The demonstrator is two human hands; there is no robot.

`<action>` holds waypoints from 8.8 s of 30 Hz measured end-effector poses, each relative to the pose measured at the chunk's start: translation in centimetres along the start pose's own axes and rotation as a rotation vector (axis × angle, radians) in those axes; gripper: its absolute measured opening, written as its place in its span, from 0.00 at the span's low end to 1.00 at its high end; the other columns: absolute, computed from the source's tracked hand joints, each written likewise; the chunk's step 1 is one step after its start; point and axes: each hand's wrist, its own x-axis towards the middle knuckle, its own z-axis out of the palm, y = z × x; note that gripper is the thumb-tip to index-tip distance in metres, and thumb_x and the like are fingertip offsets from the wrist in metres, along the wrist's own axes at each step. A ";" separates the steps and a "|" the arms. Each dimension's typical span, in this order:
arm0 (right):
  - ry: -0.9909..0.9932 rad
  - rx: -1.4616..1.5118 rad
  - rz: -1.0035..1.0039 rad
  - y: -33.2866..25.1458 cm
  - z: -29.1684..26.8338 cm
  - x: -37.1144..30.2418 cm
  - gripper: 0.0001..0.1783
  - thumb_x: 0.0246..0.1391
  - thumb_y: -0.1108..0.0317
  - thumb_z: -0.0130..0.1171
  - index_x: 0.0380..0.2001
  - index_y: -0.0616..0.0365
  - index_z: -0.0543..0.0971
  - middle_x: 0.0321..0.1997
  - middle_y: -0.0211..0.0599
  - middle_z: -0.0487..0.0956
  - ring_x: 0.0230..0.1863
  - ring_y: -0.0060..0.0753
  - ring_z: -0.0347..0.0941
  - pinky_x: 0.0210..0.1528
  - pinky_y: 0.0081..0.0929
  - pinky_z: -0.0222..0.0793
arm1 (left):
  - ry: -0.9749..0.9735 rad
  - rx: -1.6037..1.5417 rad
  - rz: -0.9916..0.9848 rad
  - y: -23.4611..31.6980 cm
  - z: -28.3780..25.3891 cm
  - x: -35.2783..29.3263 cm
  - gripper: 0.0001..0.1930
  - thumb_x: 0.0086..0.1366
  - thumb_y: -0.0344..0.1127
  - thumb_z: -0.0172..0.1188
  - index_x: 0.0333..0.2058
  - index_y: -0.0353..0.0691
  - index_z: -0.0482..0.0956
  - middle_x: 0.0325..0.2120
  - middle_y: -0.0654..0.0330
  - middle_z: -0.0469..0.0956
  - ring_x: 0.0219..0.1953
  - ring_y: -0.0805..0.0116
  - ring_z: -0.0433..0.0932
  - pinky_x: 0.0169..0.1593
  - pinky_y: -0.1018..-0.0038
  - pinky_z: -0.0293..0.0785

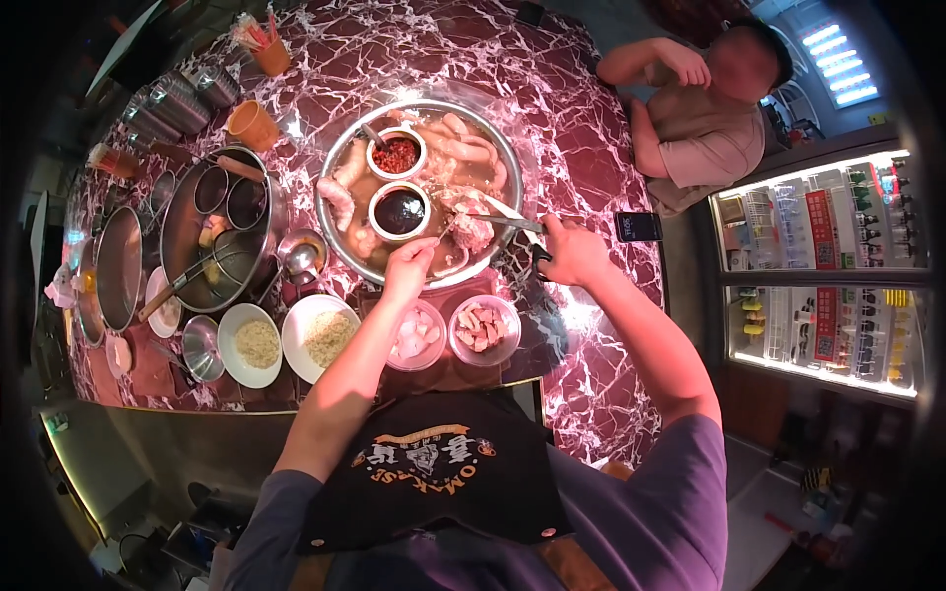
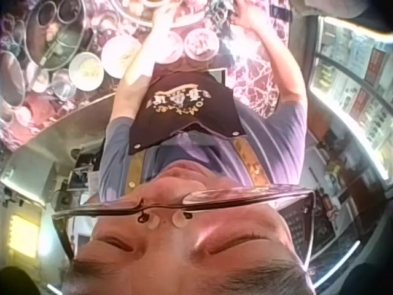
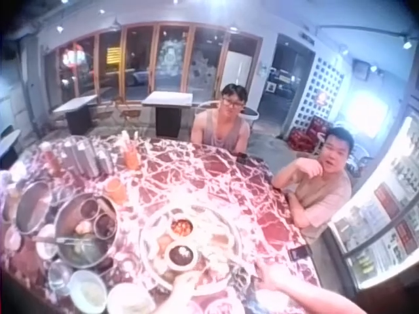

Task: Preparing and serving meat and ingredients for a hot pot meal at a restaurant table.

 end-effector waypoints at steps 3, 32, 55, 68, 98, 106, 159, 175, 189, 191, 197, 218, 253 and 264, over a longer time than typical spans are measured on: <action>-0.035 0.029 0.024 -2.1 1.6 2.7 0.35 0.42 0.51 0.63 0.53 0.52 0.64 0.47 0.51 0.77 0.49 0.53 0.76 0.50 0.45 0.73 | -0.034 0.020 -0.023 0.3 0.1 -0.4 0.11 0.68 0.30 0.55 0.45 0.32 0.81 0.30 0.69 0.78 0.28 0.84 0.68 0.32 0.85 0.64; -0.116 -0.075 -0.075 -0.5 -1.0 2.2 0.24 0.45 0.65 0.60 0.47 0.53 0.68 0.30 0.51 0.80 0.36 0.57 0.78 0.39 0.52 0.72 | 0.026 -0.474 -0.279 2.4 0.1 -0.6 0.11 0.67 0.28 0.56 0.47 0.37 0.80 0.19 0.73 0.68 0.16 0.86 0.58 0.18 0.85 0.50; 0.034 0.968 0.197 -2.9 5.1 -6.1 0.29 0.50 0.61 0.63 0.54 0.54 0.66 0.33 0.43 0.79 0.33 0.42 0.77 0.37 0.37 0.73 | -0.103 -0.459 -0.258 8.3 -5.9 -3.9 0.10 0.68 0.29 0.55 0.46 0.35 0.78 0.19 0.71 0.67 0.18 0.85 0.60 0.19 0.86 0.52; -0.695 2.354 -0.042 -29.7 13.4 -15.8 0.29 0.62 0.49 0.55 0.61 0.46 0.60 0.36 0.32 0.75 0.33 0.27 0.74 0.38 0.30 0.75 | 0.073 -0.583 -0.275 8.5 -20.1 -22.2 0.13 0.73 0.33 0.46 0.52 0.35 0.70 0.19 0.67 0.64 0.18 0.81 0.59 0.21 0.83 0.56; -0.436 2.193 0.207 -37.9 18.3 -22.9 0.22 0.58 0.59 0.63 0.49 0.52 0.65 0.24 0.26 0.71 0.18 0.20 0.67 0.21 0.19 0.67 | 0.016 -0.663 -0.393 1.3 -27.6 -30.2 0.11 0.73 0.34 0.48 0.51 0.40 0.73 0.20 0.68 0.65 0.15 0.82 0.57 0.18 0.84 0.52; -0.864 2.425 -0.014 -38.0 18.5 -22.2 0.27 0.58 0.37 0.55 0.45 0.49 0.70 0.34 0.29 0.75 0.34 0.27 0.73 0.40 0.35 0.77 | -0.118 -0.758 -0.398 2.0 -29.5 -29.7 0.11 0.73 0.33 0.46 0.50 0.41 0.75 0.19 0.69 0.64 0.15 0.82 0.58 0.18 0.84 0.53; -0.424 2.228 0.017 -41.2 17.6 -19.3 0.24 0.60 0.45 0.58 0.44 0.50 0.65 0.28 0.27 0.71 0.25 0.20 0.71 0.35 0.31 0.79 | 0.029 -0.547 -0.460 0.8 -28.2 -29.2 0.12 0.72 0.33 0.48 0.51 0.39 0.73 0.18 0.68 0.63 0.14 0.82 0.55 0.17 0.84 0.51; -0.528 2.187 0.041 -37.9 18.8 -20.8 0.26 0.60 0.50 0.59 0.50 0.54 0.63 0.27 0.29 0.72 0.24 0.23 0.72 0.36 0.33 0.80 | 0.021 -0.625 -0.471 1.3 -29.1 -28.3 0.12 0.72 0.32 0.48 0.50 0.38 0.73 0.18 0.68 0.64 0.12 0.83 0.56 0.15 0.84 0.50; -0.502 2.172 0.113 -40.1 17.0 -18.1 0.28 0.58 0.44 0.59 0.48 0.52 0.64 0.28 0.29 0.72 0.27 0.22 0.72 0.33 0.30 0.79 | 0.055 -0.562 -0.428 0.8 -26.0 -30.2 0.11 0.72 0.32 0.49 0.49 0.37 0.74 0.18 0.69 0.64 0.13 0.84 0.55 0.16 0.84 0.48; -0.414 2.112 0.153 -40.3 17.3 -18.2 0.26 0.58 0.48 0.61 0.47 0.54 0.65 0.27 0.29 0.71 0.24 0.22 0.69 0.26 0.25 0.73 | 0.072 -0.517 -0.416 0.6 -26.2 -30.8 0.11 0.72 0.32 0.50 0.48 0.37 0.75 0.18 0.69 0.64 0.13 0.84 0.55 0.16 0.84 0.48; -0.270 1.812 0.181 -36.5 17.9 -15.8 0.26 0.51 0.53 0.69 0.42 0.55 0.67 0.23 0.25 0.69 0.17 0.17 0.63 0.15 0.18 0.56 | 0.032 -0.304 -0.392 1.3 -27.9 -32.6 0.10 0.71 0.33 0.51 0.46 0.37 0.77 0.17 0.69 0.68 0.13 0.83 0.58 0.17 0.84 0.52; 0.105 0.412 -0.105 -35.2 14.1 -17.5 0.37 0.42 0.58 0.67 0.53 0.57 0.63 0.39 0.55 0.79 0.42 0.58 0.77 0.42 0.50 0.73 | 0.087 0.351 0.053 -2.0 -27.8 -27.9 0.11 0.68 0.31 0.54 0.42 0.30 0.79 0.20 0.65 0.76 0.20 0.79 0.71 0.25 0.78 0.67; 0.263 0.199 -0.208 -33.6 15.5 -17.4 0.37 0.37 0.69 0.67 0.54 0.52 0.65 0.39 0.43 0.75 0.44 0.49 0.75 0.42 0.44 0.75 | 0.060 -0.001 -0.153 -0.1 -24.5 -29.9 0.10 0.69 0.33 0.50 0.43 0.36 0.76 0.15 0.64 0.71 0.12 0.77 0.64 0.16 0.78 0.59; -0.025 0.174 -0.154 -31.0 15.2 -16.2 0.34 0.37 0.69 0.64 0.52 0.52 0.66 0.37 0.50 0.79 0.40 0.53 0.78 0.40 0.48 0.73 | 0.091 -0.007 -0.316 2.2 -29.3 -33.2 0.10 0.67 0.33 0.52 0.42 0.36 0.78 0.15 0.65 0.72 0.13 0.79 0.65 0.17 0.79 0.59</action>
